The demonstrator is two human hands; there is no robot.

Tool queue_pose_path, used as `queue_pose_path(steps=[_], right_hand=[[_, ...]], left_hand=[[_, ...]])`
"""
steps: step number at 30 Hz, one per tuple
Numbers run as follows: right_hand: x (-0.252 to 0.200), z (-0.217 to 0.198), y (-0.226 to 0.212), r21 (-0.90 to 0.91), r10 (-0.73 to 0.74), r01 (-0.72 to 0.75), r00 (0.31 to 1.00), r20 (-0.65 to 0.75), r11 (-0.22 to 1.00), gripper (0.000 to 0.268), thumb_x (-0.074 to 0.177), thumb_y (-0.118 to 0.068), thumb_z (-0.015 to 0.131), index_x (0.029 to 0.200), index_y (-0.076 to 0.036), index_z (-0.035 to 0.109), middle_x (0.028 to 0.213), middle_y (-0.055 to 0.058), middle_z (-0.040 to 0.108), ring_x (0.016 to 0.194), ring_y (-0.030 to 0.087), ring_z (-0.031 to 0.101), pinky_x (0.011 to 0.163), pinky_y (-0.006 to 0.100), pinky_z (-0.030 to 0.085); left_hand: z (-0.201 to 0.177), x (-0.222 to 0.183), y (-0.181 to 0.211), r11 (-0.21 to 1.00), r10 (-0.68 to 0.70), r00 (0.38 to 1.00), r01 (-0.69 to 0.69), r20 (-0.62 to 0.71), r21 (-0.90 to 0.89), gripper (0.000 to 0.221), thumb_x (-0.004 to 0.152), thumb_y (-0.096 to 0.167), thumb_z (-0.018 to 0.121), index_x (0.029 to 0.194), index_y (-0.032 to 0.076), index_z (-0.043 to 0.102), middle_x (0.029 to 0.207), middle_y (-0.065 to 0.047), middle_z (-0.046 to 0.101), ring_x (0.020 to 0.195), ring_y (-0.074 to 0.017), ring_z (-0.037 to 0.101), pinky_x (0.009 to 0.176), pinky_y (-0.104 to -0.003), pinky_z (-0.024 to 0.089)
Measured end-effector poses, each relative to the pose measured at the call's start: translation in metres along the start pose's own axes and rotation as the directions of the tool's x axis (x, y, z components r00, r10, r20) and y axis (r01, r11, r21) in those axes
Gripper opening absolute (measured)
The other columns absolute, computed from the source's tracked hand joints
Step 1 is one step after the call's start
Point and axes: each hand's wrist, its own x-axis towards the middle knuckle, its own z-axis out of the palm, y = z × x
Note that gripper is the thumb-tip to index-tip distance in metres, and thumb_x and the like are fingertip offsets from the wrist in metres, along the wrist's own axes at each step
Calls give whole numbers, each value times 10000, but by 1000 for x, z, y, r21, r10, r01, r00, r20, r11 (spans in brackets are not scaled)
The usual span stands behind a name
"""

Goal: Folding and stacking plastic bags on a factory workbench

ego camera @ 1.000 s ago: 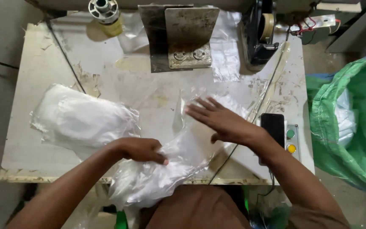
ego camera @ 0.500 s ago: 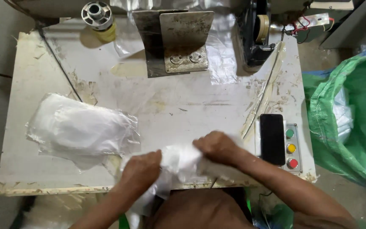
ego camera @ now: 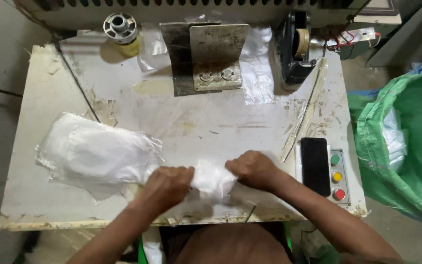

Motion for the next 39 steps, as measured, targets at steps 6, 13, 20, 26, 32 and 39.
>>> queue_pose_path(steps=[6, 13, 20, 26, 32, 39], right_hand=[[-71, 7, 89, 31, 513, -525, 841, 174, 850, 238, 954, -467, 560, 929, -230, 563, 736, 40, 662, 814, 261, 729, 782, 451, 601], [-7, -65, 56, 64, 880, -922, 384, 278, 382, 581, 965, -586, 574, 879, -14, 630, 805, 265, 642, 841, 459, 684, 716, 545, 543], [36, -140, 71, 190, 875, -929, 364, 319, 317, 518, 982, -529, 458, 1337, -152, 435, 1385, 95, 375, 1264, 317, 413, 1002, 538, 326], [29, -51, 156, 32, 715, -725, 685, 140, 688, 335, 1000, -236, 553, 1296, -87, 601, 1351, 169, 564, 1150, 399, 531, 844, 521, 409], [9, -31, 177, 203, 713, -686, 690, -125, 699, 316, 845, 143, 608, 1040, -16, 799, 976, 149, 723, 843, 321, 671, 702, 425, 518], [8, -146, 95, 87, 512, -637, 522, -683, 766, 208, 909, 198, 774, 1071, 67, 774, 954, 196, 700, 845, 305, 652, 742, 405, 522]], left_hand=[[-65, -10, -80, 960, -200, 977, 211, -78, 182, 129, 919, 362, 535, 922, 239, 573, 627, 32, 604, 588, -223, 709, 545, -389, 551], [-112, -8, -62, 900, -392, 891, 423, -229, 105, 190, 922, 311, 617, 1105, 258, 615, 600, 30, 616, 548, -199, 694, 599, -357, 577], [-121, -30, -33, 190, -724, 674, 396, 144, -898, 308, 1018, 268, 655, 816, 64, 767, 659, 15, 595, 577, -119, 518, 515, -292, 412], [-107, -16, 4, -27, -631, 759, 188, 163, -982, 280, 987, 291, 656, 837, 65, 723, 815, -33, 699, 759, -171, 642, 670, -314, 528], [-75, -28, 8, -191, -665, 722, 85, 192, -978, 213, 965, 252, 670, 1013, 44, 667, 1020, -61, 655, 975, -211, 601, 836, -384, 498], [48, -55, -34, 279, -455, 857, -121, -242, -953, 359, 935, -39, 585, 1285, -89, 522, 665, -94, 470, 540, -222, 432, 586, -380, 408]])
